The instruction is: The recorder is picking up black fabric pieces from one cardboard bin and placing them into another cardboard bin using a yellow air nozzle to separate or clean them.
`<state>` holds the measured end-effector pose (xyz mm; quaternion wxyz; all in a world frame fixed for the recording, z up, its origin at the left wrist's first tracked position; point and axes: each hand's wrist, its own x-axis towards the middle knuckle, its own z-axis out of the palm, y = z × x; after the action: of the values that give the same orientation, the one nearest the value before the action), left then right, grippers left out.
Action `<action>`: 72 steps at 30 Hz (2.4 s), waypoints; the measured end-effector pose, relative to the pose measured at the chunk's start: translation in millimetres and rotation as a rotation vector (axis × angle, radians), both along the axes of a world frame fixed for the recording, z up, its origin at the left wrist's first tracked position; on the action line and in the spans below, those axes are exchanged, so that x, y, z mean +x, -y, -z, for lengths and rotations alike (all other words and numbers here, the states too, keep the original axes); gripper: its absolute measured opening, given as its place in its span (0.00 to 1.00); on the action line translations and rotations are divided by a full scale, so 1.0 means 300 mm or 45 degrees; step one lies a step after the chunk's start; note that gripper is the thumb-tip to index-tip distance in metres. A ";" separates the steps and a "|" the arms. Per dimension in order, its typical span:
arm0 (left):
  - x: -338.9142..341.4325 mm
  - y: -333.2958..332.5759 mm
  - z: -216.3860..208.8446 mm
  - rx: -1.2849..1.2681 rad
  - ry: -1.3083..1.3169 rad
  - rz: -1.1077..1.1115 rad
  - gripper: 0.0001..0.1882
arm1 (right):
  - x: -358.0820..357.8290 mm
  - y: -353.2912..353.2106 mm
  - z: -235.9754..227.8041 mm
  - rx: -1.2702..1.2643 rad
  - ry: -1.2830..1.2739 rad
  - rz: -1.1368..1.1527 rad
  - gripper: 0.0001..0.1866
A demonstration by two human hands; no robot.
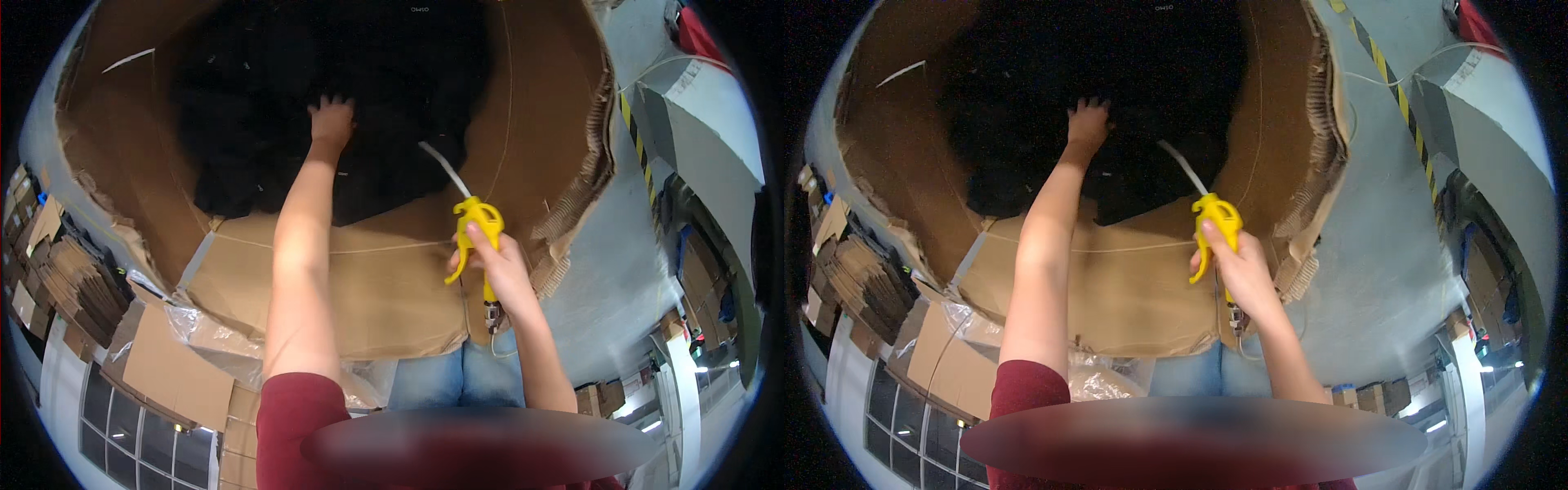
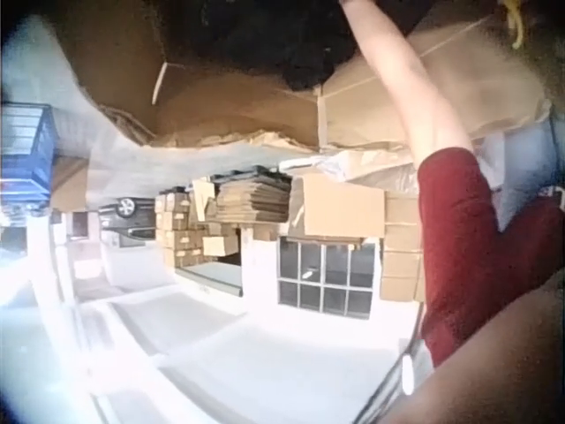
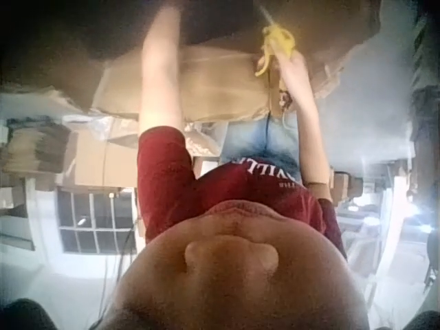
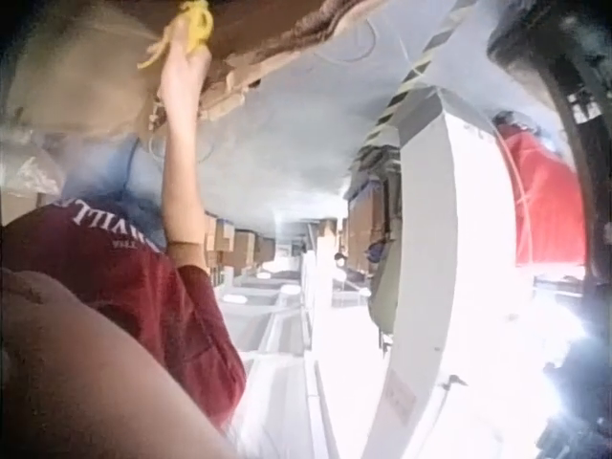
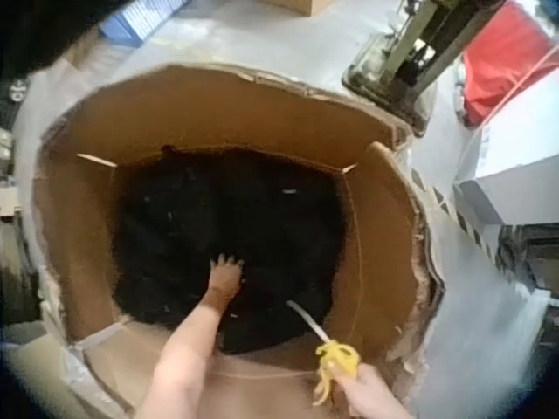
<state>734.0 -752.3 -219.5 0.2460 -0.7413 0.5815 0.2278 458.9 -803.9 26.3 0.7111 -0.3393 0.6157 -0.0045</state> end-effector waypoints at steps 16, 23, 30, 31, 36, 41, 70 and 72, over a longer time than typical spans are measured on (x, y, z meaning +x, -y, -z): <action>0.000 -0.379 -0.753 -0.891 -1.140 -1.946 0.19 | 0.134 -0.056 -0.152 0.261 0.185 -0.805 0.20; -0.053 -0.464 -0.751 -0.815 -1.605 -2.972 0.17 | 0.161 -0.071 -0.161 0.071 0.061 -0.502 0.20; -0.102 -0.635 -0.735 -0.444 -3.162 -3.294 0.06 | 0.157 -0.113 -0.145 0.310 0.212 -0.377 0.20; -0.108 -0.641 -0.748 -0.424 -3.354 -3.255 0.06 | 0.140 -0.093 -0.139 0.473 0.202 -0.687 0.20; -0.162 -0.599 -1.072 -0.427 -1.022 -3.060 0.14 | 0.082 -0.097 -0.061 0.020 0.073 -0.753 0.22; -0.147 -0.953 -1.624 -0.576 -0.518 -2.541 0.20 | 0.093 -0.001 -0.108 0.322 0.040 -0.614 0.25; -0.089 0.548 -0.053 -0.626 -1.867 -2.815 0.38 | -0.039 -0.013 0.001 0.354 0.071 0.140 0.19; -0.082 0.512 -0.103 -0.910 -1.705 -2.658 0.33 | -0.041 -0.031 0.011 0.165 0.093 0.215 0.18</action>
<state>709.5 -905.8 -188.8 -0.5961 -0.6088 -0.2322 0.4691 446.5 -794.8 22.9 0.7507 -0.2392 0.6147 -0.0369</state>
